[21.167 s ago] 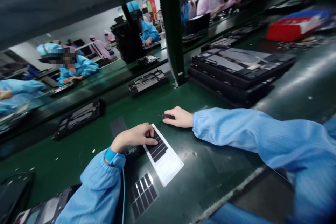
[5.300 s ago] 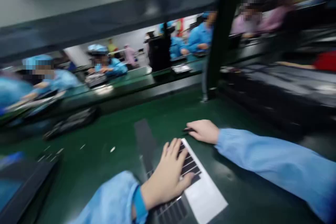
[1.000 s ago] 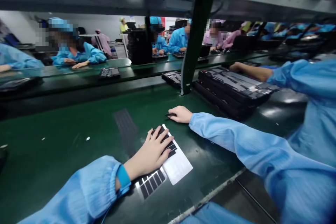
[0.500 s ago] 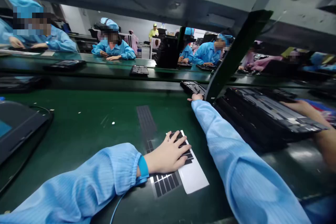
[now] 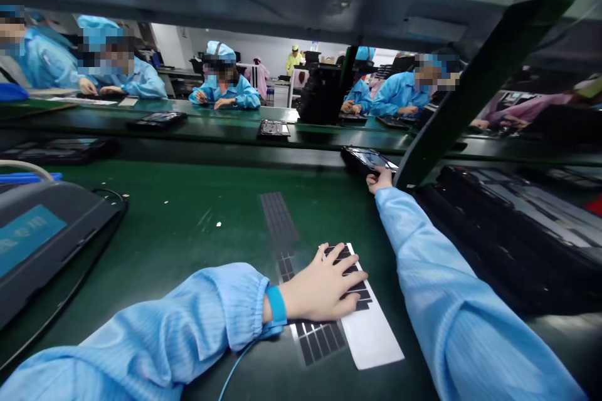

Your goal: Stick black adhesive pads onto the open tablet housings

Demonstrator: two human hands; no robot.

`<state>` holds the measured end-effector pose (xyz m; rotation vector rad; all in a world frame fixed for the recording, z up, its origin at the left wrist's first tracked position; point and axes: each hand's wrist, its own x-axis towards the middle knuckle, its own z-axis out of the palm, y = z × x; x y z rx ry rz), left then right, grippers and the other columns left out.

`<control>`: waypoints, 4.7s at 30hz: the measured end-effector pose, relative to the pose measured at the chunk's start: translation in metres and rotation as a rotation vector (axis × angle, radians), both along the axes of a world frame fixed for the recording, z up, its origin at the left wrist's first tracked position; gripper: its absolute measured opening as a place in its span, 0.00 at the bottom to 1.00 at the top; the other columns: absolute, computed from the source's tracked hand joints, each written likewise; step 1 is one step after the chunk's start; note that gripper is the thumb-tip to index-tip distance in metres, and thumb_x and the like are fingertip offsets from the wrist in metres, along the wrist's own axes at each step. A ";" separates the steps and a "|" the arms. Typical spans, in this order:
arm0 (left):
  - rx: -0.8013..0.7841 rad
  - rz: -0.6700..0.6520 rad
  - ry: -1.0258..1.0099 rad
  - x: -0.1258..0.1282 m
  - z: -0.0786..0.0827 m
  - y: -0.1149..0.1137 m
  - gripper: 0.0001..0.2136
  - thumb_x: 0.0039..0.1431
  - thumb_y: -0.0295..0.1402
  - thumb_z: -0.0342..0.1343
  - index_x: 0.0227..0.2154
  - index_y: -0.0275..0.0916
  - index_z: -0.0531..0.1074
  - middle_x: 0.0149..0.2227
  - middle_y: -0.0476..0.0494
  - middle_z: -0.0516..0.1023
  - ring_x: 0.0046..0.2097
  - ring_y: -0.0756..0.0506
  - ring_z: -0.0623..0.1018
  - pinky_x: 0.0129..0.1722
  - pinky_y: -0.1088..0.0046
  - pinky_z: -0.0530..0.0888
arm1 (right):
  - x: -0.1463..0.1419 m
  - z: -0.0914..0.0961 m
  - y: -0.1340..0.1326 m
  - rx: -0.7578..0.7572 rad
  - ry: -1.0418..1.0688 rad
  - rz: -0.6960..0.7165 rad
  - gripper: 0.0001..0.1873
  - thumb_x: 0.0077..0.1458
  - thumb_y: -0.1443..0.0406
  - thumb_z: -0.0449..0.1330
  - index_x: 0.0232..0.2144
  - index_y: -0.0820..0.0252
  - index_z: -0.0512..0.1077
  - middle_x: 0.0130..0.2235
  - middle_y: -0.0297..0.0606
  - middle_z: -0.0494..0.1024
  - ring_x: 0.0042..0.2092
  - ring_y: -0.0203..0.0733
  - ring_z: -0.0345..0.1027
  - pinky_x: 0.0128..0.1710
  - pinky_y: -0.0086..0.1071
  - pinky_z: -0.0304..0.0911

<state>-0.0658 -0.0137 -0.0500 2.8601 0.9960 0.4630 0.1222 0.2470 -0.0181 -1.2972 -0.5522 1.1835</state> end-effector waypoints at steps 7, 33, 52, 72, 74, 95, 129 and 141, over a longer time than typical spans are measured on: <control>-0.002 -0.004 0.018 0.000 0.001 0.001 0.18 0.60 0.38 0.39 0.51 0.42 0.58 0.56 0.42 0.58 0.58 0.37 0.52 0.53 0.51 0.55 | -0.033 0.014 -0.033 -0.133 0.178 0.265 0.11 0.59 0.62 0.48 0.31 0.67 0.61 0.23 0.27 0.57 0.18 0.22 0.45 0.12 0.17 0.41; -0.086 0.048 0.084 -0.032 0.009 -0.010 0.15 0.57 0.41 0.45 0.37 0.32 0.62 0.47 0.36 0.59 0.51 0.38 0.57 0.48 0.57 0.59 | 0.057 0.016 -0.348 -0.086 -0.643 0.692 0.22 0.48 0.46 0.50 0.24 0.53 0.73 0.17 0.42 0.66 0.16 0.34 0.59 0.15 0.30 0.56; -0.380 0.030 -0.040 -0.033 0.012 0.006 0.14 0.52 0.43 0.53 0.34 0.38 0.63 0.36 0.46 0.61 0.38 0.46 0.60 0.38 0.68 0.59 | -0.014 0.007 -0.279 0.677 -1.101 0.996 0.03 0.51 0.67 0.57 0.29 0.63 0.68 0.27 0.35 0.71 0.26 0.32 0.65 0.25 0.25 0.60; -0.253 -0.003 -0.502 -0.018 0.008 -0.002 0.08 0.51 0.22 0.47 0.34 0.37 0.57 0.45 0.41 0.65 0.47 0.47 0.65 0.45 0.68 0.65 | -0.017 -0.009 -0.246 0.709 -0.764 0.547 0.10 0.52 0.66 0.55 0.22 0.62 0.60 0.26 0.32 0.64 0.21 0.30 0.64 0.18 0.25 0.63; -0.263 -0.012 -0.496 -0.019 0.008 -0.001 0.09 0.50 0.21 0.47 0.34 0.37 0.57 0.45 0.41 0.65 0.47 0.47 0.65 0.45 0.68 0.65 | -0.016 -0.008 -0.245 0.710 -0.779 0.541 0.10 0.52 0.67 0.55 0.21 0.62 0.60 0.26 0.32 0.64 0.20 0.29 0.64 0.18 0.25 0.63; -0.322 -0.036 -0.443 -0.018 0.009 -0.002 0.08 0.50 0.22 0.44 0.33 0.38 0.56 0.47 0.40 0.64 0.48 0.44 0.63 0.45 0.66 0.65 | -0.017 -0.005 -0.245 0.689 -0.837 0.552 0.10 0.52 0.66 0.55 0.21 0.61 0.61 0.25 0.33 0.64 0.22 0.31 0.63 0.19 0.26 0.62; -0.581 0.330 0.086 -0.133 0.031 0.071 0.18 0.44 0.42 0.53 0.37 0.36 0.66 0.35 0.46 0.66 0.36 0.48 0.66 0.35 0.76 0.63 | -0.139 -0.015 -0.201 0.582 -0.646 0.962 0.07 0.49 0.66 0.57 0.25 0.61 0.61 0.24 0.31 0.68 0.27 0.36 0.70 0.28 0.29 0.66; -0.622 0.393 0.078 -0.131 0.027 0.076 0.20 0.40 0.44 0.55 0.35 0.38 0.67 0.34 0.46 0.65 0.36 0.46 0.65 0.34 0.75 0.61 | -0.134 -0.019 -0.198 0.577 -0.610 0.952 0.12 0.48 0.60 0.58 0.23 0.62 0.62 0.26 0.34 0.70 0.27 0.37 0.70 0.29 0.30 0.65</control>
